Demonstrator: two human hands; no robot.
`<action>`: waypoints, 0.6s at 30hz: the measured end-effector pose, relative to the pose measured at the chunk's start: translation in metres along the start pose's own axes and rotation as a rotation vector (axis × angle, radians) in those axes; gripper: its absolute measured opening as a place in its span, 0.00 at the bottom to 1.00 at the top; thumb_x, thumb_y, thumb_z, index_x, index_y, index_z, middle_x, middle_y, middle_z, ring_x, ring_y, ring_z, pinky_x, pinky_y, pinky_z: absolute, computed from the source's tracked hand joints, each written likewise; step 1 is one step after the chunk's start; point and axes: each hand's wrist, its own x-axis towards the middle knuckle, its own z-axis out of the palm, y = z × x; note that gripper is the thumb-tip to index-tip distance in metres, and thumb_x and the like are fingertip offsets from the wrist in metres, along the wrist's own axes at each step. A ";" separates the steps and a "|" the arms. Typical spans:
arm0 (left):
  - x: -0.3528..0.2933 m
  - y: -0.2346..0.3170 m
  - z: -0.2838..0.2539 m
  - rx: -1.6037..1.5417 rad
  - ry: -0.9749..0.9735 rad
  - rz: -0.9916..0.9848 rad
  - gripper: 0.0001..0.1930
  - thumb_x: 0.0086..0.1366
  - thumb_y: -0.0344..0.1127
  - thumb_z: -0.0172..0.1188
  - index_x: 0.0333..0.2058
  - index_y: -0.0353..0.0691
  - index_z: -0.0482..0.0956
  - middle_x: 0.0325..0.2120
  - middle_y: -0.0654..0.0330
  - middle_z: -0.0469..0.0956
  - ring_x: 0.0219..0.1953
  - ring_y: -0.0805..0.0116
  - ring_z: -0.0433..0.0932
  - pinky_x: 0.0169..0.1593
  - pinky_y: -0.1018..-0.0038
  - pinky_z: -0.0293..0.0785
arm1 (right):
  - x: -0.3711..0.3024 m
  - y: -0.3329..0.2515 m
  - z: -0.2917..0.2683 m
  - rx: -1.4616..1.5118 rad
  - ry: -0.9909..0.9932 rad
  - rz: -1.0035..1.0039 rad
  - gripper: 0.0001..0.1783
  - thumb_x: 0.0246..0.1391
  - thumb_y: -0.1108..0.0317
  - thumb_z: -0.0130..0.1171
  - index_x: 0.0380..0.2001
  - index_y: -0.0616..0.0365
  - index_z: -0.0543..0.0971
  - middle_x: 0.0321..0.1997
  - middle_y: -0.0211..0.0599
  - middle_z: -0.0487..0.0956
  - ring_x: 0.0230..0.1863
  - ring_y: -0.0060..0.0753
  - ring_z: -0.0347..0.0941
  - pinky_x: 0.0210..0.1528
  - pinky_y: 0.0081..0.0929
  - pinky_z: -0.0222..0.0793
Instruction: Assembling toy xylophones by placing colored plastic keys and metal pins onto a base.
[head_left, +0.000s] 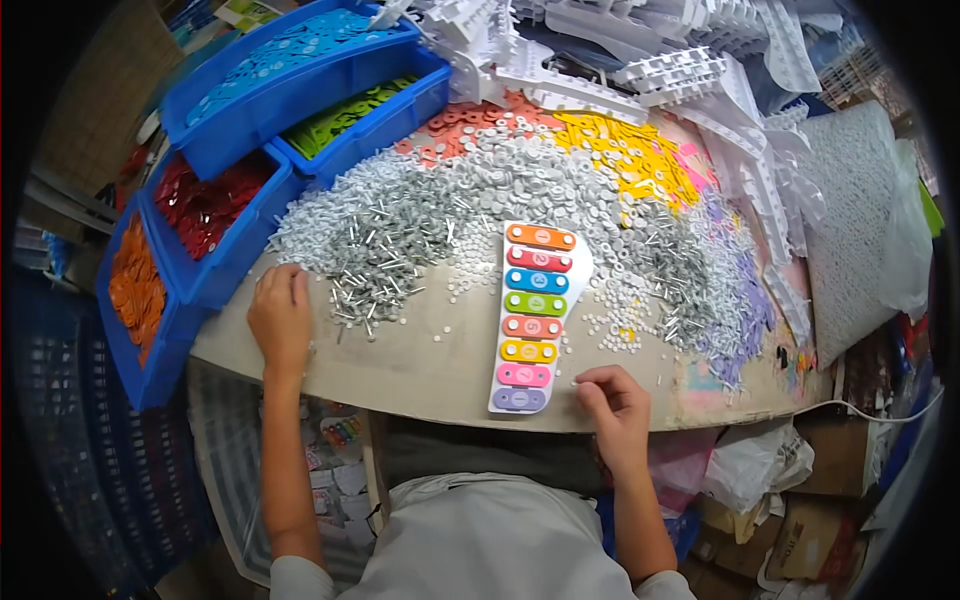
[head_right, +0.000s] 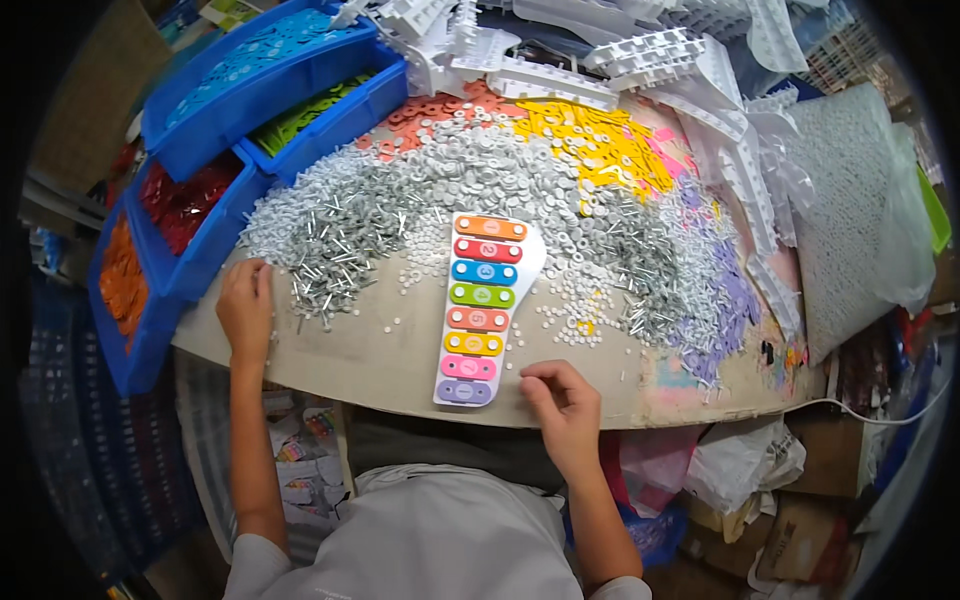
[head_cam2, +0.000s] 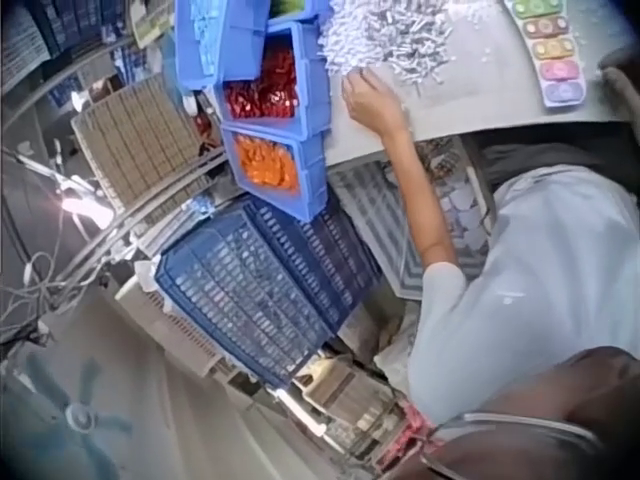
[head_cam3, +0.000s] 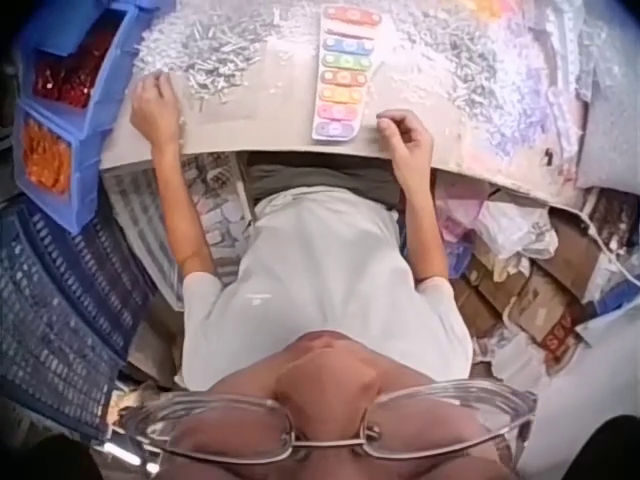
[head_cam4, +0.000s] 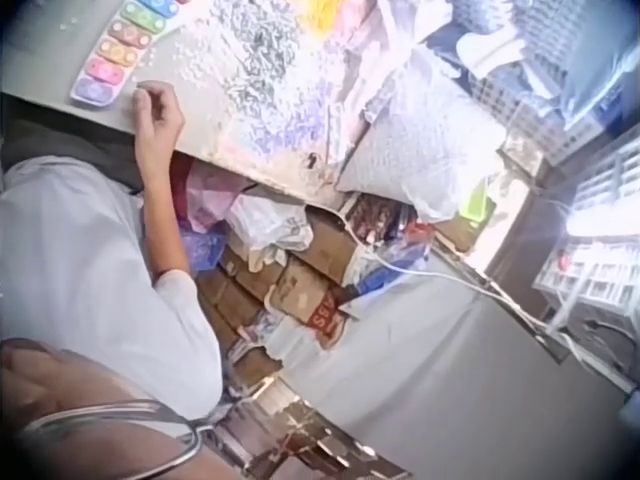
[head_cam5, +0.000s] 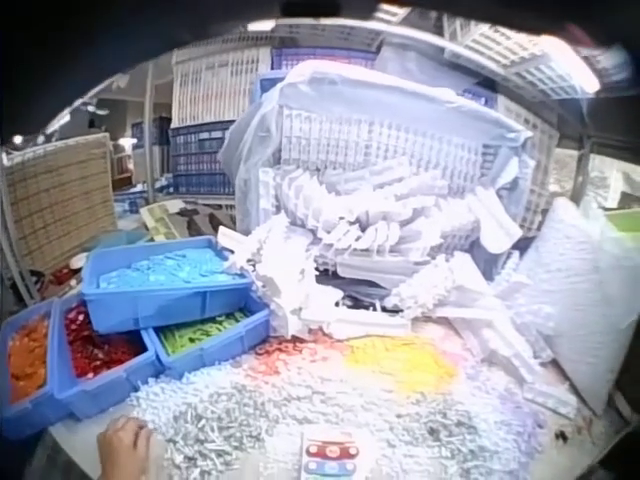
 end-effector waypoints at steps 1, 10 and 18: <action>-0.001 0.003 0.001 -0.011 -0.004 0.006 0.04 0.70 0.33 0.62 0.39 0.41 0.83 0.33 0.55 0.82 0.34 0.51 0.82 0.38 0.62 0.76 | 0.000 -0.001 0.003 -0.003 0.012 0.002 0.04 0.66 0.73 0.62 0.41 0.62 0.82 0.34 0.25 0.81 0.36 0.15 0.74 0.41 0.17 0.69; -0.007 0.004 -0.001 -0.379 -0.041 -0.277 0.07 0.75 0.32 0.59 0.43 0.34 0.79 0.22 0.64 0.79 0.23 0.75 0.75 0.29 0.73 0.69 | 0.007 -0.004 0.020 0.199 -0.105 0.048 0.07 0.68 0.71 0.62 0.42 0.64 0.82 0.33 0.27 0.81 0.34 0.14 0.74 0.37 0.15 0.67; -0.007 0.008 -0.013 -0.948 -0.008 -0.624 0.03 0.74 0.29 0.60 0.42 0.35 0.78 0.21 0.67 0.78 0.21 0.83 0.69 0.24 0.81 0.61 | 0.015 -0.004 0.030 0.125 -0.101 0.044 0.05 0.65 0.71 0.66 0.38 0.61 0.81 0.31 0.24 0.81 0.32 0.11 0.73 0.35 0.13 0.66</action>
